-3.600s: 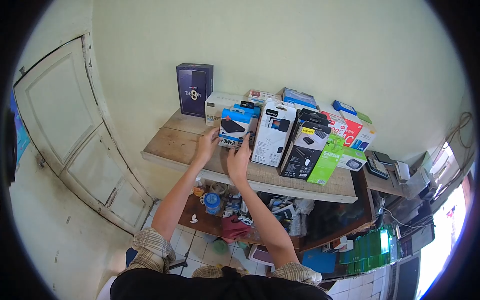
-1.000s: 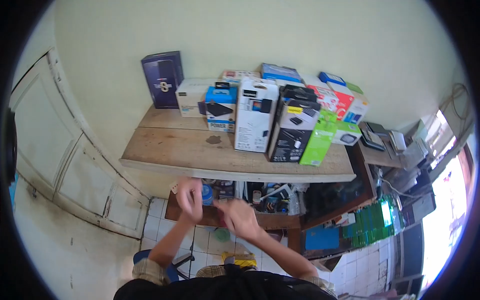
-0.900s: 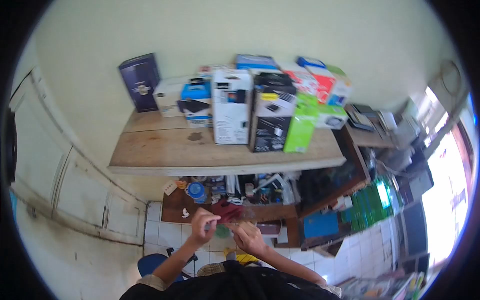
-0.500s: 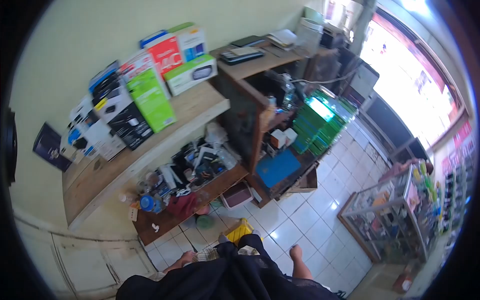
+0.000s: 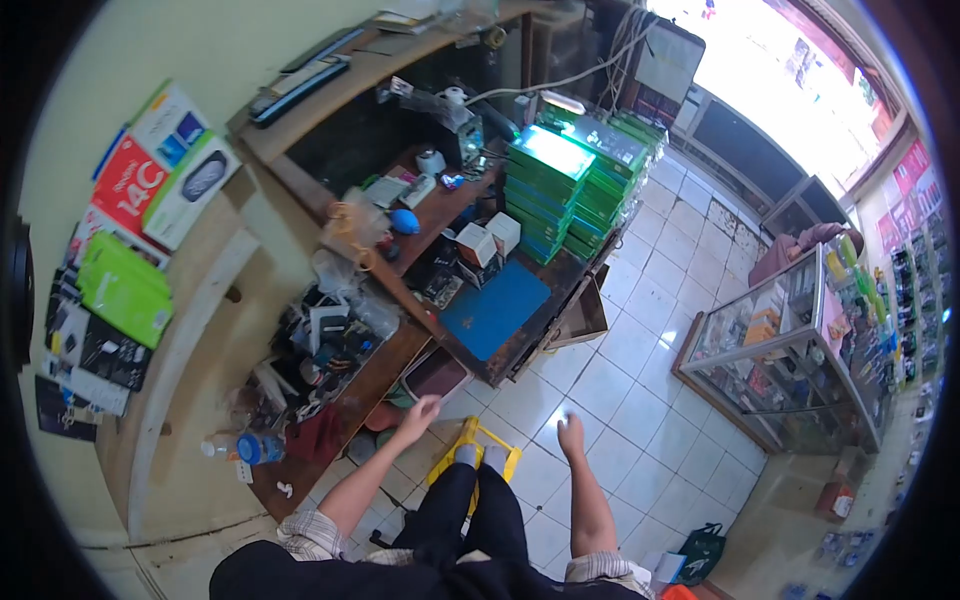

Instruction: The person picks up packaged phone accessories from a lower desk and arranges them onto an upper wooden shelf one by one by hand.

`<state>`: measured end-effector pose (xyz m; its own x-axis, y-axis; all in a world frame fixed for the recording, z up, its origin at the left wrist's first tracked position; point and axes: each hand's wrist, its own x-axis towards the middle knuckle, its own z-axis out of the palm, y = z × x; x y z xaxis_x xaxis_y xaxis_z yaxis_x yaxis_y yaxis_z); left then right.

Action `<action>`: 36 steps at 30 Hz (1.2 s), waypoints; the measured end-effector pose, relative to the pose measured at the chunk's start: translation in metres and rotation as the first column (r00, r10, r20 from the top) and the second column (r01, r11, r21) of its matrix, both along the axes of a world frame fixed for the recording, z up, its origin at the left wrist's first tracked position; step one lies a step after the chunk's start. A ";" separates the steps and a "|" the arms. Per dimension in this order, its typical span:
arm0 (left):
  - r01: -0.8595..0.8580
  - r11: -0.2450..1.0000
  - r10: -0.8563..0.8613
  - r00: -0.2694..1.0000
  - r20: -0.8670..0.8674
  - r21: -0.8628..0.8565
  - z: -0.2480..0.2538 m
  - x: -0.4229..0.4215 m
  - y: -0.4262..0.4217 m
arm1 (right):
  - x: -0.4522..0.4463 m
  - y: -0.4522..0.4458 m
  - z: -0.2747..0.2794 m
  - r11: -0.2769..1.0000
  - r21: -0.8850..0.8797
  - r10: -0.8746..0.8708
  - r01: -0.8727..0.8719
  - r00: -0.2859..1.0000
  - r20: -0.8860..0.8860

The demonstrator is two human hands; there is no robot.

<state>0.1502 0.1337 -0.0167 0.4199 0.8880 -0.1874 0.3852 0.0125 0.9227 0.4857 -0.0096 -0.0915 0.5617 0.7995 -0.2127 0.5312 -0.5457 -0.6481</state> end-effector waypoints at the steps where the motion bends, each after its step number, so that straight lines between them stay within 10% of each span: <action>1: 0.006 0.997 -0.011 0.998 0.068 0.080 0.009 0.029 0.028 | 0.001 0.046 0.009 0.996 0.088 0.015 -0.002 0.988 -0.153; 10: -0.459 0.829 0.310 0.853 0.420 0.319 -0.093 0.174 0.264 | -0.037 0.349 -0.007 0.714 0.693 0.186 -0.100 0.981 -0.050; 13: -0.530 0.773 0.412 0.838 0.358 0.349 -0.108 0.191 0.284 | -0.058 0.386 -0.002 0.718 0.629 0.086 0.297 0.859 -0.504; 28: -0.463 0.689 0.462 0.873 0.155 0.557 -0.116 0.204 0.294 | -0.075 0.419 -0.020 0.752 0.583 0.013 0.309 0.877 -0.481; 30: -0.532 0.728 0.304 0.816 0.492 0.432 -0.114 0.207 0.291 | -0.078 0.409 -0.010 0.673 0.639 0.144 0.373 0.781 -0.608; 36: -0.511 0.685 0.239 0.831 0.502 0.519 -0.094 0.207 0.279 | -0.072 0.393 -0.004 0.733 0.591 0.142 0.338 0.773 -0.618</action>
